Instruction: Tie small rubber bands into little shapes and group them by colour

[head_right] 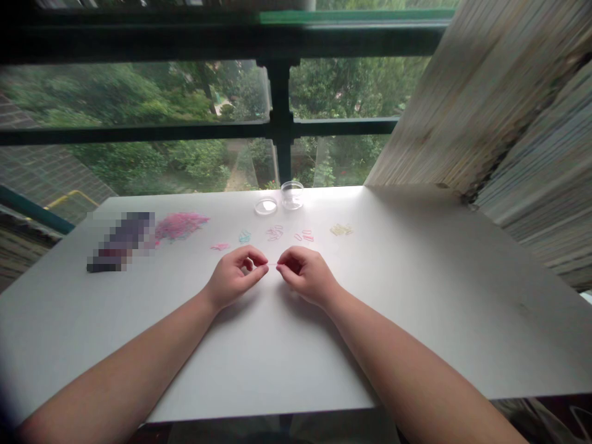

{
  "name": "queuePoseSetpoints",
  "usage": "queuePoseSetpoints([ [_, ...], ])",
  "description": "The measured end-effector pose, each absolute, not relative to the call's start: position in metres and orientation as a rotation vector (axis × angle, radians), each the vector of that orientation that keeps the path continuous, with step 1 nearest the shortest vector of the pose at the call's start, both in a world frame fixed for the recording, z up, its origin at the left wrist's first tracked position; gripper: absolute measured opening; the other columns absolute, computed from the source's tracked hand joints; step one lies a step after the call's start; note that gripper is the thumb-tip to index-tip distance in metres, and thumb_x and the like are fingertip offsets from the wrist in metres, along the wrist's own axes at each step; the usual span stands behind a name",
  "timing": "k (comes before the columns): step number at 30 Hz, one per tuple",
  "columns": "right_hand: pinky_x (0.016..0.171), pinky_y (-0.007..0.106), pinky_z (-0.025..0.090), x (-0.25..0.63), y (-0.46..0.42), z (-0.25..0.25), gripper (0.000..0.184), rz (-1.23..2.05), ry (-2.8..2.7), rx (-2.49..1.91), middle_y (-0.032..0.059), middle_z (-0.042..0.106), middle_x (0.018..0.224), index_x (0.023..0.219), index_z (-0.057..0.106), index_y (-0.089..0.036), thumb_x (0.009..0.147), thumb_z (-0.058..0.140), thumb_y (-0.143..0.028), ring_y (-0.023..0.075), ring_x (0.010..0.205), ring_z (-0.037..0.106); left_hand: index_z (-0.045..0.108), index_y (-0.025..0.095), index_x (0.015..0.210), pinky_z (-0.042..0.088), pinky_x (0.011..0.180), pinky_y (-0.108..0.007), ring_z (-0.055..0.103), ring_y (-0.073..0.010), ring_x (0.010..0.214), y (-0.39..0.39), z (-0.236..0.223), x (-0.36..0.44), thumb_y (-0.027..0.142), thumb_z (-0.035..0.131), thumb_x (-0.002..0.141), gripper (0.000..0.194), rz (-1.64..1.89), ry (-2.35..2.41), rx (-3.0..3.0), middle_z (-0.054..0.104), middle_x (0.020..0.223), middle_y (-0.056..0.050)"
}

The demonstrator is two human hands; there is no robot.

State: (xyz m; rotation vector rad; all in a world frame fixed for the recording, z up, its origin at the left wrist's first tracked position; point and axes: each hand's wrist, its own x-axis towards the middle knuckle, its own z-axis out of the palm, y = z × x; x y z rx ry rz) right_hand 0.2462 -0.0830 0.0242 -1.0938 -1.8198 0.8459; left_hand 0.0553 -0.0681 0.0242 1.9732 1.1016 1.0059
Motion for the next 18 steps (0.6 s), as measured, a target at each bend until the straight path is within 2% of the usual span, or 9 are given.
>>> queuePoseSetpoints([
  [18, 0.051, 0.021, 0.036, 0.2474, -0.0818, 0.0250, 0.004, 0.706, -1.894, -1.156, -0.0030, 0.050, 0.059, 0.071, 0.058, -0.017, 0.075, 0.057, -0.016, 0.0086, 0.053, 0.043, 0.063, 0.018, 0.078, 0.040, 0.061, -0.024, 0.057, -0.0130, 0.074, -0.0670, 0.0237, 0.0563, 0.023, 0.060, 0.076, 0.007, 0.964, 1.144, 2.100, 0.065, 0.077, -0.001],
])
